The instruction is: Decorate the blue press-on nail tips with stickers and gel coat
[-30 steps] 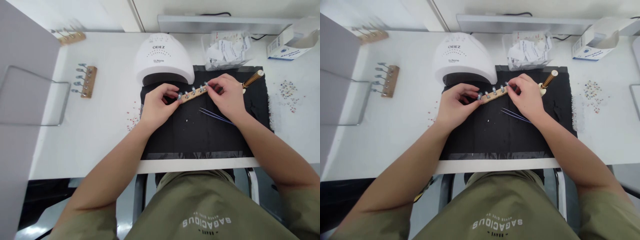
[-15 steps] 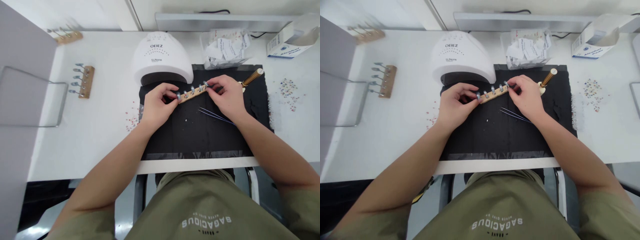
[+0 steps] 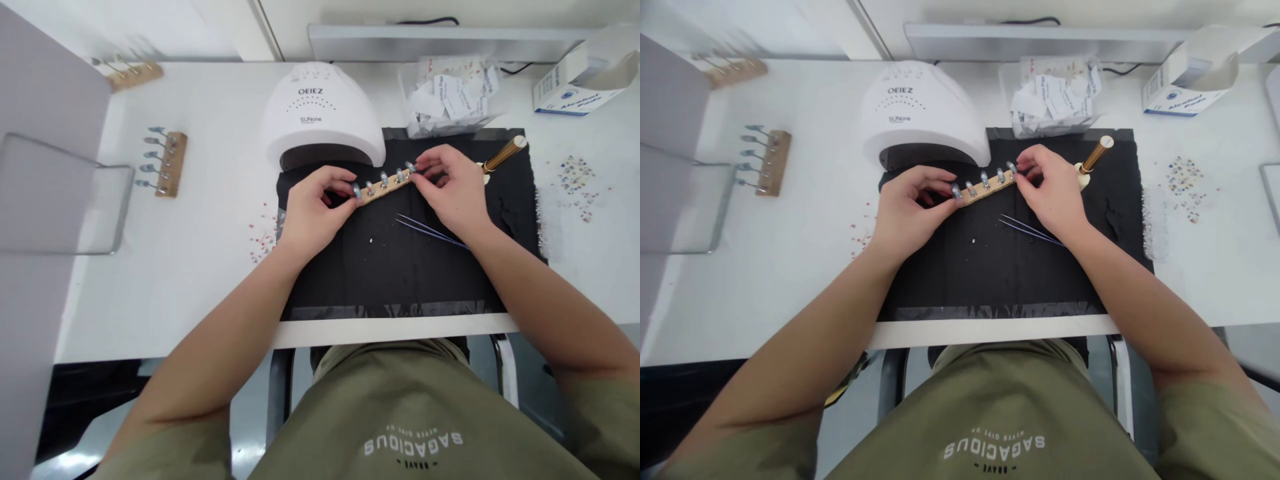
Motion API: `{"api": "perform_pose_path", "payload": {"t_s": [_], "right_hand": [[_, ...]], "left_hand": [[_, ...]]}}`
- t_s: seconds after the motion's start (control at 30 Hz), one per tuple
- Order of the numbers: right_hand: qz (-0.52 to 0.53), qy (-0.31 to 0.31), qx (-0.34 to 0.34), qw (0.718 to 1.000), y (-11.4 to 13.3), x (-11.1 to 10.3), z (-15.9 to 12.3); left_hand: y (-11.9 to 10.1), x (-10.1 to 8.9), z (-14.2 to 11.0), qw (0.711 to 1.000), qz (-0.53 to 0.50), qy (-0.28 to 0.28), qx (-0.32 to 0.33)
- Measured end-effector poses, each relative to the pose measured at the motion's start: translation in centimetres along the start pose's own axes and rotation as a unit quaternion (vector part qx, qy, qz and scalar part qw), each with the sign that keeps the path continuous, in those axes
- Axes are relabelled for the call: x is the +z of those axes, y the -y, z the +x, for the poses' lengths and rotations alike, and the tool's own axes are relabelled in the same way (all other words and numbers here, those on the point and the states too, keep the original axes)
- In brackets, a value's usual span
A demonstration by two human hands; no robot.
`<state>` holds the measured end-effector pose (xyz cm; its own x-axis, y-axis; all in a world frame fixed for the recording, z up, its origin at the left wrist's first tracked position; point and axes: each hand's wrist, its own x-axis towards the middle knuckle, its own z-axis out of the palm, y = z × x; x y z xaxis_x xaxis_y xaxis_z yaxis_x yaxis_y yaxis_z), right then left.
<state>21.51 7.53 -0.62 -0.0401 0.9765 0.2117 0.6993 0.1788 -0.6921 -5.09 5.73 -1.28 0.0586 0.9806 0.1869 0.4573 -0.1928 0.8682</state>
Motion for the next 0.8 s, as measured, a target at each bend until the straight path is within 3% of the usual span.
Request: {"api": "perform_pose_path", "payload": {"t_s": [0.3, 0.57, 0.8], "right_hand": [[0.006, 0.021, -0.008, 1.0, -0.2, 0.1, 0.0], [0.075, -0.007, -0.022, 0.997, -2.4, 1.7, 0.5], [0.052, -0.013, -0.036, 0.998, -2.7, 1.8, 0.5]], "left_hand": [[0.3, -0.3, 0.0, 1.0, 0.005, 0.024, 0.017], [-0.1, -0.5, -0.2, 0.999, 0.038, 0.032, 0.003], [0.1, 0.0, 0.0, 0.999, 0.038, 0.017, 0.002]]}}
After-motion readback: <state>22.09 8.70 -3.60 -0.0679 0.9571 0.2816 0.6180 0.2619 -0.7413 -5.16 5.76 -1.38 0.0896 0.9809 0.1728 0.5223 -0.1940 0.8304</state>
